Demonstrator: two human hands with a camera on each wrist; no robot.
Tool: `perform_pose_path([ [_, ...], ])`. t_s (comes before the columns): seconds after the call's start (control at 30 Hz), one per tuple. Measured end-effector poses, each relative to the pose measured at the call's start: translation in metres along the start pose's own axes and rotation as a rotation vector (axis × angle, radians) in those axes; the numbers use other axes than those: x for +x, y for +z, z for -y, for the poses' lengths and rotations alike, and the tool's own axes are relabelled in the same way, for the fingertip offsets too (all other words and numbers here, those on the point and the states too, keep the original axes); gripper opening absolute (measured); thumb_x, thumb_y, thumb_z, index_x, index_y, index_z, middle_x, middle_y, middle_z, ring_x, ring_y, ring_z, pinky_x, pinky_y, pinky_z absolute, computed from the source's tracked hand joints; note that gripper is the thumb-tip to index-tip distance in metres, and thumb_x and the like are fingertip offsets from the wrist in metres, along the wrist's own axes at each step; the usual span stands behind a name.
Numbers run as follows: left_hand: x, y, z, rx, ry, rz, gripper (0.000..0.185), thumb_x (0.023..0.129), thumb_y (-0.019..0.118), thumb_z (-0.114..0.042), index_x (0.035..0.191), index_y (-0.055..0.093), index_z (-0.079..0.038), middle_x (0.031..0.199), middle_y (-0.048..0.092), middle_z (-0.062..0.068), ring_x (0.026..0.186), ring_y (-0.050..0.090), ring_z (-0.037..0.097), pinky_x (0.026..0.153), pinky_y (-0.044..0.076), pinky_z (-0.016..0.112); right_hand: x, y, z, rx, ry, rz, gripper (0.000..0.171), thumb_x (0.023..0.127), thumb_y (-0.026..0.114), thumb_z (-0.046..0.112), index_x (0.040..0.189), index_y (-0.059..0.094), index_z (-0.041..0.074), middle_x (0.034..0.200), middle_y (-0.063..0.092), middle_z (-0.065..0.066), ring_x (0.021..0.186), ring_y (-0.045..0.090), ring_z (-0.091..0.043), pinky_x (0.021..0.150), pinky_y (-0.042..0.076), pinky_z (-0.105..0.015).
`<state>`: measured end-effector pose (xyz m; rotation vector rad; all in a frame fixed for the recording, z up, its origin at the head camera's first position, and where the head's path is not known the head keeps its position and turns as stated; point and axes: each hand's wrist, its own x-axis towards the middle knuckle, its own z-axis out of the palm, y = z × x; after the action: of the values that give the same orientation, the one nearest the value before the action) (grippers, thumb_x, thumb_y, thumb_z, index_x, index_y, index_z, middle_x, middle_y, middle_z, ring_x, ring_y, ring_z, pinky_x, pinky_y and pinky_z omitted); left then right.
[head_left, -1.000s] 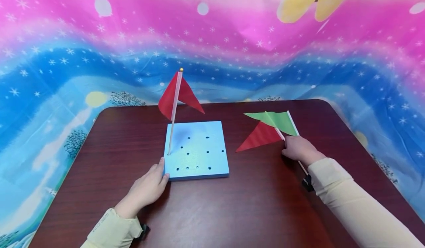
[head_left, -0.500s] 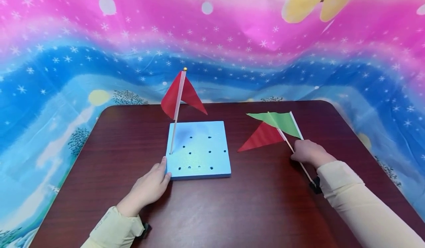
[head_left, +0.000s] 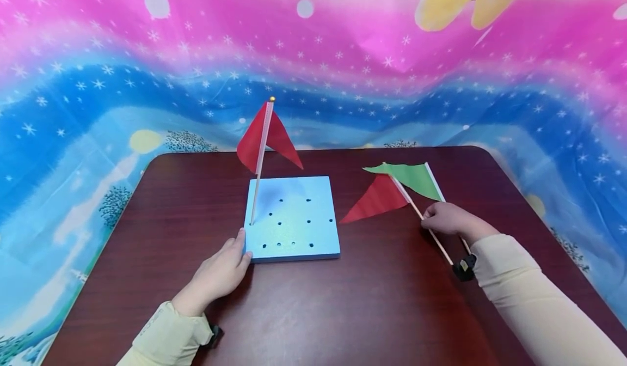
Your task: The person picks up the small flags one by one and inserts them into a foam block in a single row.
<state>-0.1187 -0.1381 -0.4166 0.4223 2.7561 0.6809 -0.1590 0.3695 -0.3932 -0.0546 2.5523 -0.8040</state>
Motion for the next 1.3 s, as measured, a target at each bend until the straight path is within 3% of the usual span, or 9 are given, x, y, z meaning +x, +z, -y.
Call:
perform_pose_path([
  [0.13,0.001,0.001,0.0,-0.004,-0.004,-0.003,0.064,0.108,0.05,-0.017,0.157,0.024,0.014,0.153,0.041,0.034,0.14,0.044,0.042,0.105,0.042,0.06,0.001,0.001,-0.002,0.41,-0.051,0.14,0.015,0.1,0.055,0.007,0.093,0.061,-0.005,0.073,0.051,-0.002,0.063,0.045,-0.014,0.06,0.04,-0.028],
  [0.2,0.001,0.001,0.001,-0.007,-0.003,-0.003,0.064,0.108,0.05,-0.017,0.157,0.024,0.014,0.154,0.04,0.034,0.141,0.043,0.042,0.106,0.042,0.06,0.002,0.002,-0.001,0.529,-0.079,0.176,0.014,0.103,0.053,0.006,0.099,0.059,-0.007,0.077,0.052,-0.003,0.065,0.046,-0.013,0.062,0.042,-0.027],
  [0.53,0.0,0.003,0.002,-0.003,-0.007,-0.001,0.064,0.108,0.05,-0.017,0.157,0.023,0.014,0.154,0.039,0.034,0.141,0.044,0.042,0.105,0.043,0.059,0.005,0.004,0.007,0.711,-0.133,0.203,0.005,0.103,0.052,0.003,0.108,0.054,0.003,0.097,0.066,-0.006,0.086,0.068,-0.016,0.077,0.057,-0.029],
  [0.73,0.001,0.003,0.002,-0.002,0.0,0.001,0.064,0.108,0.05,-0.017,0.157,0.024,0.015,0.154,0.039,0.034,0.141,0.043,0.042,0.106,0.042,0.059,0.006,0.004,0.011,0.758,-0.189,0.153,0.009,0.105,0.051,0.0,0.115,0.05,0.001,0.101,0.07,-0.009,0.091,0.069,-0.016,0.082,0.057,-0.031],
  [0.9,0.002,0.003,0.002,0.0,-0.004,-0.004,0.064,0.108,0.05,-0.016,0.156,0.024,0.015,0.153,0.04,0.034,0.141,0.044,0.042,0.106,0.042,0.059,0.007,0.003,0.025,0.74,-0.258,0.053,0.012,0.104,0.054,-0.002,0.115,0.052,0.003,0.101,0.073,-0.006,0.091,0.071,-0.014,0.08,0.058,-0.03],
  [1.07,0.002,0.004,0.002,-0.002,-0.007,-0.013,0.064,0.108,0.05,-0.017,0.156,0.024,0.015,0.153,0.041,0.034,0.14,0.045,0.042,0.105,0.043,0.059,0.009,0.004,0.044,0.642,-0.312,-0.114,0.012,0.103,0.057,-0.002,0.114,0.053,-0.002,0.098,0.074,-0.008,0.09,0.072,-0.015,0.08,0.06,-0.033],
  [1.3,0.001,0.003,0.001,-0.001,0.006,-0.006,0.064,0.108,0.049,-0.017,0.157,0.023,0.015,0.155,0.038,0.034,0.142,0.042,0.042,0.106,0.042,0.059,0.01,0.012,0.066,0.457,-0.35,-0.321,0.02,0.101,0.06,-0.004,0.118,0.052,-0.012,0.106,0.07,-0.029,0.089,0.073,-0.014,0.077,0.06,-0.03],
])
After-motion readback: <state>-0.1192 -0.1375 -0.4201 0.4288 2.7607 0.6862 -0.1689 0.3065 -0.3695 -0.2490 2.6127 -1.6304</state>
